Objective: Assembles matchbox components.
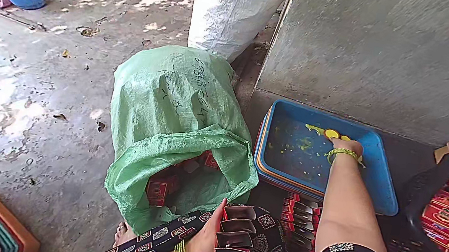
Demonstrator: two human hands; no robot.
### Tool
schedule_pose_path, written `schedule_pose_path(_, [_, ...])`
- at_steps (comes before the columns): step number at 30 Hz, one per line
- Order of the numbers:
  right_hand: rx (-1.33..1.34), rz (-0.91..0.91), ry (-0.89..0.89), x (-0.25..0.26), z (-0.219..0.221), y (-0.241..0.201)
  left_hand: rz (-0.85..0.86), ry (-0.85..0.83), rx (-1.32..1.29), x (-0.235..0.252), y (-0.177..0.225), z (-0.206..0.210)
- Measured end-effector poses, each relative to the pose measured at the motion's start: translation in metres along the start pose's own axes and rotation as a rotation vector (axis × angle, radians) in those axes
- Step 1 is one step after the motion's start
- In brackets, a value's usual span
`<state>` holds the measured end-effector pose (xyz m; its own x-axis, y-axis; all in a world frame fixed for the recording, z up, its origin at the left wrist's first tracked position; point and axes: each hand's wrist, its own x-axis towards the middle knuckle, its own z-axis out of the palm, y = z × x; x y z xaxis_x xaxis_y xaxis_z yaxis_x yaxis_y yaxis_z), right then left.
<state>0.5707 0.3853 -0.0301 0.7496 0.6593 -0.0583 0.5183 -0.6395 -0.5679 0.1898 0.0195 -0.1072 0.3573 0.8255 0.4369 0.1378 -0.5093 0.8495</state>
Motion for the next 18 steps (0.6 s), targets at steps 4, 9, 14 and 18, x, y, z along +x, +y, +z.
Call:
schedule_pose_path(4, [0.158, -0.072, -0.019, -0.019, -0.017, -0.001, 0.023, 0.001, 0.008, 0.001, 0.003, 0.0])
schedule_pose_path(9, [0.035, -0.773, 0.028, -0.1, -0.059, 0.008, -0.02, 0.049, -0.03, -0.003, 0.006, 0.003])
schedule_pose_path(14, [0.493, -1.407, -0.316, -0.234, -0.12, 0.047, -0.05, 0.044, -0.055, -0.006, 0.01, 0.003])
schedule_pose_path(18, [0.601, -1.561, -0.712, -0.322, -0.153, 0.076, -0.054, 0.051, -0.031, -0.01, 0.013, 0.003])
